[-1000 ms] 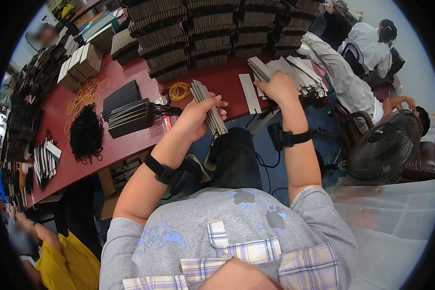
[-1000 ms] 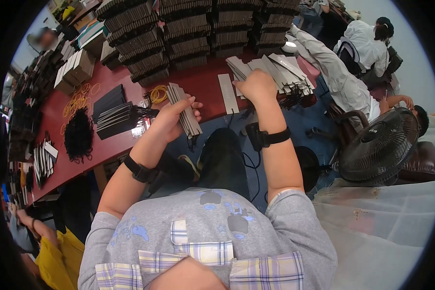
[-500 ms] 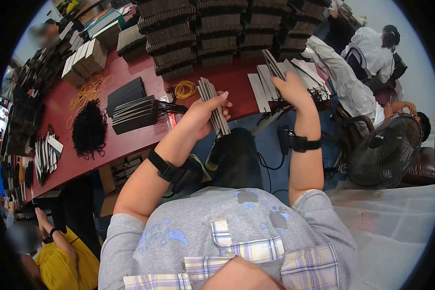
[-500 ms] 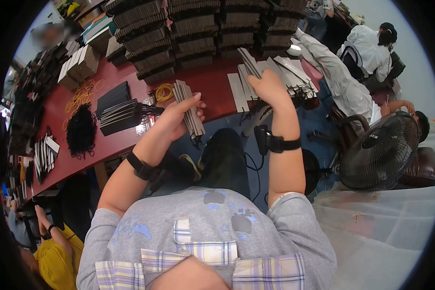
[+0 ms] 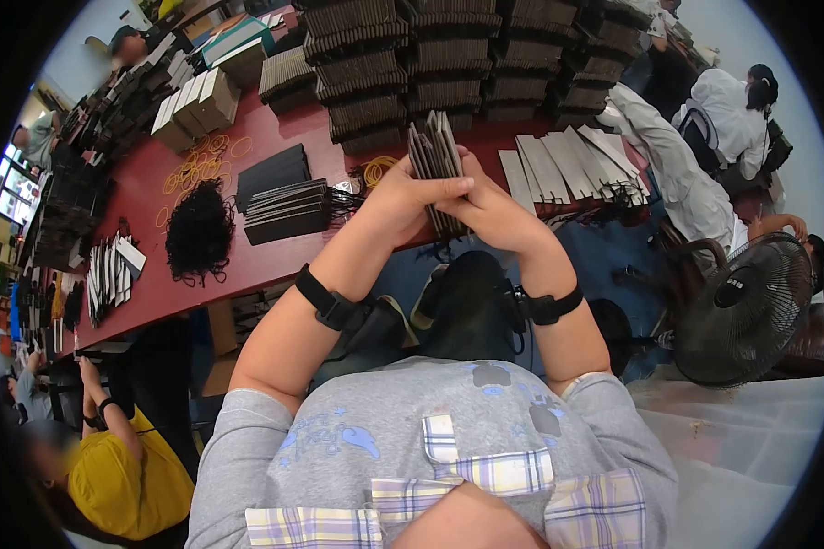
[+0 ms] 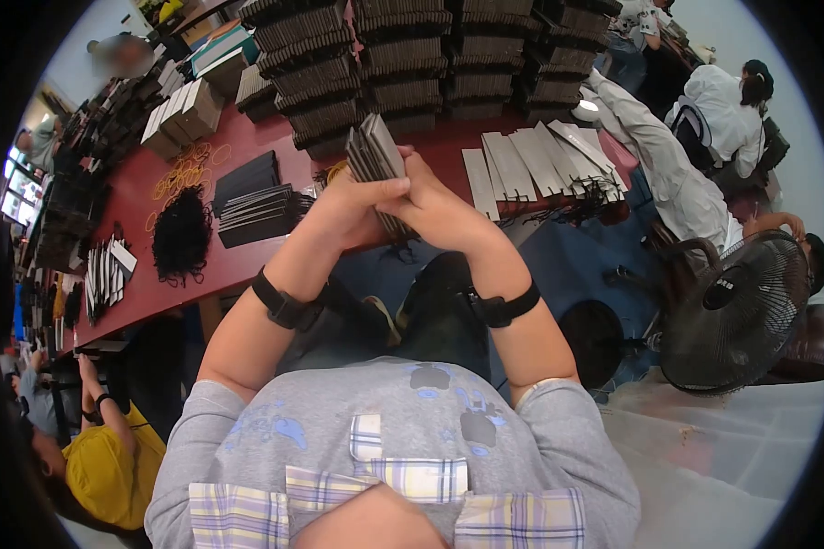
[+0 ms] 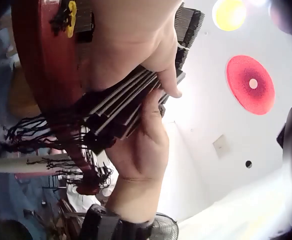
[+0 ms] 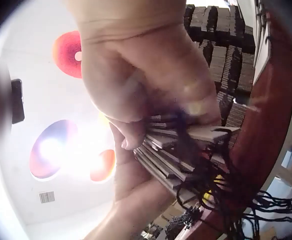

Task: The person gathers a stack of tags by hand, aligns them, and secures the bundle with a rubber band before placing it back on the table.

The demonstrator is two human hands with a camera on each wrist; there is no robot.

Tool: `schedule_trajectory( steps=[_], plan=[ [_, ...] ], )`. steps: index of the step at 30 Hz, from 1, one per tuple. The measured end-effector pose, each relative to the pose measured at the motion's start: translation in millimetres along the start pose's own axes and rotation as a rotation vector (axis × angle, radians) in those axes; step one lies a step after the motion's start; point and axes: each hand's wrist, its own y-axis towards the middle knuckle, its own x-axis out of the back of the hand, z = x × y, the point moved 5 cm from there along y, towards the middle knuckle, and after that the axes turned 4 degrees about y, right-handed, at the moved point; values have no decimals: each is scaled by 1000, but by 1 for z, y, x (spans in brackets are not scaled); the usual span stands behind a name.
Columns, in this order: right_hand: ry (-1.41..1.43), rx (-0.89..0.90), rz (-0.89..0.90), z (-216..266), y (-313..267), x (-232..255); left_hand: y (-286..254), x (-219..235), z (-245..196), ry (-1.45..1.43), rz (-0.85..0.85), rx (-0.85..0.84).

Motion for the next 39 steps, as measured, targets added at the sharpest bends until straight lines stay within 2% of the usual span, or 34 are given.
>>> schedule_trajectory(
  steps=[2, 5, 6, 8, 9, 12, 15, 18, 19, 22, 25, 28, 31, 34, 35, 38, 39],
  plan=[
    [-87, 64, -28, -5, 9, 2, 5, 3, -11, 102, -46, -49],
    [-447, -8, 22, -2, 12, 9, 4, 6, -20, 405, -102, -83],
    [-510, 50, -41, 1, 10, 21, 3, 7, -20, 507, -113, -79],
    [-631, 165, -164, 5, 2, 48, 2, 9, -16, 484, -139, -78],
    [-424, 213, -256, 22, -1, 55, 2, 12, -13, 471, -154, -75],
    [6, 489, -115, 38, 13, 39, 8, 18, 1, 531, -134, -32],
    [-93, 181, 86, 6, 27, 27, 10, 22, 4, 755, -98, -2],
    [2, 372, -4, 10, 26, 23, 4, 16, -5, 853, -17, 17],
    [-63, 437, -37, 10, 26, 22, 4, 14, -6, 819, -26, 27],
    [-30, 574, -60, 15, 28, 19, 2, 9, -17, 865, 12, -40],
    [153, 601, 47, 9, 30, 16, 5, 13, -9, 891, 46, -80],
    [179, 481, 9, -5, 28, 13, 7, 19, 1, 765, 14, 34],
    [205, 419, -7, 5, 25, 10, 4, 7, -6, 673, 0, -128],
    [167, 421, 21, 15, 28, 12, -2, -2, -17, 803, 24, -137],
    [119, 481, -3, 21, 28, 15, -7, -5, -22, 833, -5, -89],
    [664, 308, 84, 2, 24, 20, -5, -2, -36, 430, -64, -137],
    [668, 204, 95, -5, 21, 12, -10, -1, -45, 335, -96, -90]
  ],
)
